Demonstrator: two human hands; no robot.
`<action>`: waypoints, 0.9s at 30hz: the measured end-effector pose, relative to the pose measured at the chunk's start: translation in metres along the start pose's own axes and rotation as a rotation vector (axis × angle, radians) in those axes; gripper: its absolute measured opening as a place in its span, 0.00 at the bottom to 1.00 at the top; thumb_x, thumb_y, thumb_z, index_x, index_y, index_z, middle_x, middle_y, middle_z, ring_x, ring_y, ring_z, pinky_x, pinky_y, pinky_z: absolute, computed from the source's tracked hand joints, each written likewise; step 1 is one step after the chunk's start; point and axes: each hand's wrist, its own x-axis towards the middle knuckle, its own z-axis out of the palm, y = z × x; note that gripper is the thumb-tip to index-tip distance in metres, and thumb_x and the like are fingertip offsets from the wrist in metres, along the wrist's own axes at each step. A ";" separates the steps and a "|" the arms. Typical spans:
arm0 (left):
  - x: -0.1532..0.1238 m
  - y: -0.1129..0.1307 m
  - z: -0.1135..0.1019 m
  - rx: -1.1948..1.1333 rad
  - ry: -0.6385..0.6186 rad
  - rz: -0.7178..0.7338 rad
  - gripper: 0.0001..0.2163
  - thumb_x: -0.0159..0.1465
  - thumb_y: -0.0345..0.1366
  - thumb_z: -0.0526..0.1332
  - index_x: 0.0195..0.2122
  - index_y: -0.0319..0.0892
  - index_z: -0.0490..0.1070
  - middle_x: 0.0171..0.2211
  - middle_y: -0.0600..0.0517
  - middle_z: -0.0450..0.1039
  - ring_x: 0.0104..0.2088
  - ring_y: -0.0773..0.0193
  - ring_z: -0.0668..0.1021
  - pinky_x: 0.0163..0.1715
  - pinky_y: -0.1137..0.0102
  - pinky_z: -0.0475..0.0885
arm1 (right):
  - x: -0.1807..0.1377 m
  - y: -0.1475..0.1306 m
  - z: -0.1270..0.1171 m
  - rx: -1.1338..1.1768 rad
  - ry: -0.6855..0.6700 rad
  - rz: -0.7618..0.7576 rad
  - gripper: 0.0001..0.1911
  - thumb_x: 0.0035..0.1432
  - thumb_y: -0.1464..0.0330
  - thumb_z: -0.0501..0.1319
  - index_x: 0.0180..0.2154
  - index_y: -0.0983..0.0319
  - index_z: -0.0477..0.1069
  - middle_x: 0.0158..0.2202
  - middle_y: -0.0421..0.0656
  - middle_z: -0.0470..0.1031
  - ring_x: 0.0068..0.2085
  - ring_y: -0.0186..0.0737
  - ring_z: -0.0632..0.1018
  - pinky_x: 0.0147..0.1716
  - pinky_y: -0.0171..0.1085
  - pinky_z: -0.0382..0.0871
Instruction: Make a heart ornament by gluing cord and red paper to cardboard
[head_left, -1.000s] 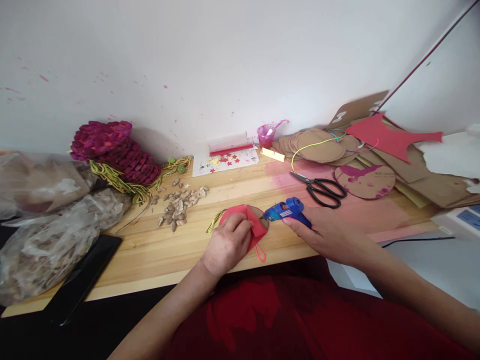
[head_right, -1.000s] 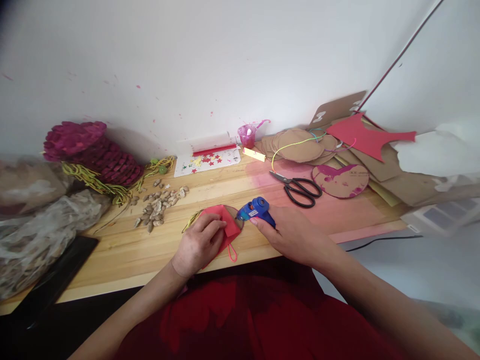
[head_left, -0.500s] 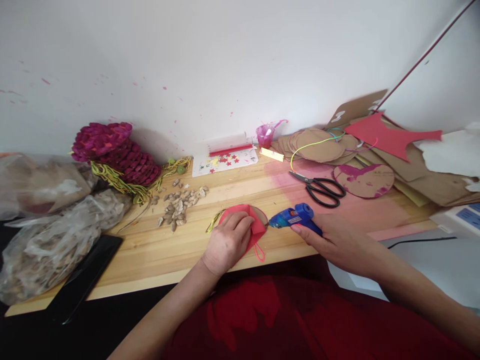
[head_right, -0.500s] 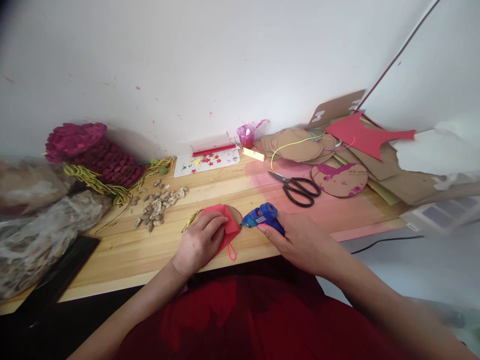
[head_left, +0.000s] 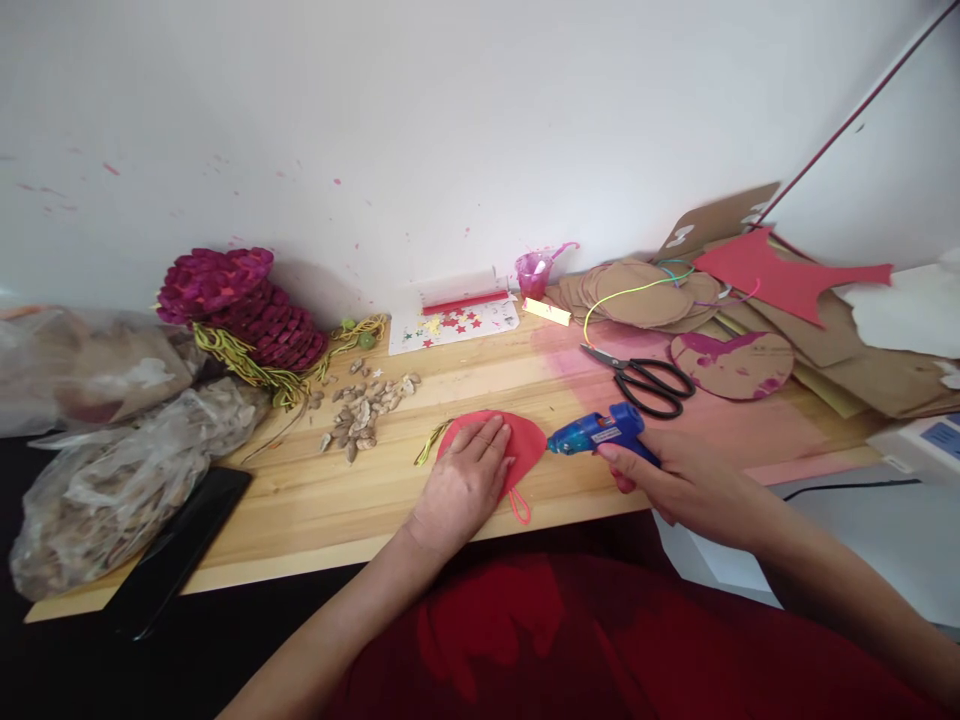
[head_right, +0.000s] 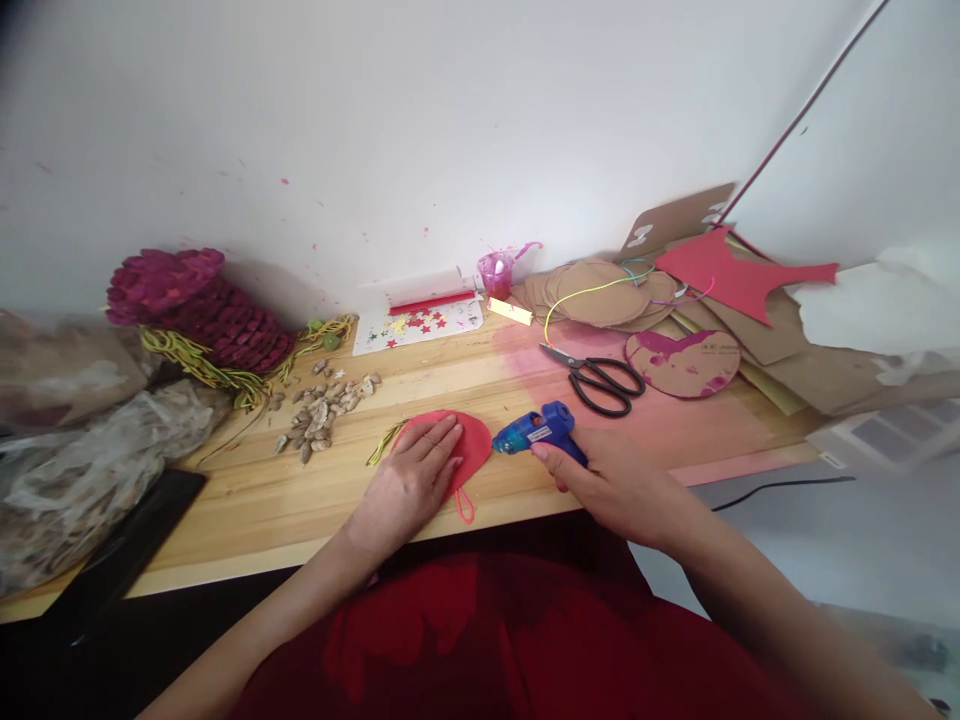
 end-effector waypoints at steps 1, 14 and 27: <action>0.000 0.001 0.001 0.036 -0.017 0.014 0.15 0.70 0.30 0.54 0.55 0.30 0.70 0.54 0.36 0.75 0.54 0.52 0.77 0.53 0.57 0.75 | 0.001 0.004 0.000 0.094 -0.016 0.040 0.24 0.65 0.49 0.53 0.26 0.59 0.67 0.19 0.39 0.69 0.17 0.34 0.69 0.21 0.36 0.62; 0.017 0.019 -0.008 0.297 -0.456 -0.140 0.23 0.70 0.39 0.55 0.61 0.27 0.65 0.63 0.32 0.65 0.59 0.45 0.71 0.55 0.57 0.70 | 0.013 0.016 0.026 1.322 -0.194 0.175 0.22 0.64 0.51 0.57 0.31 0.63 0.71 0.24 0.39 0.71 0.12 0.22 0.60 0.10 0.25 0.48; 0.007 0.020 -0.022 0.171 -0.462 -0.088 0.26 0.69 0.48 0.55 0.68 0.56 0.56 0.66 0.36 0.58 0.61 0.38 0.68 0.49 0.50 0.72 | 0.023 0.003 0.031 1.424 -0.035 0.271 0.18 0.69 0.58 0.53 0.32 0.61 0.73 0.31 0.47 0.78 0.33 0.39 0.81 0.17 0.27 0.71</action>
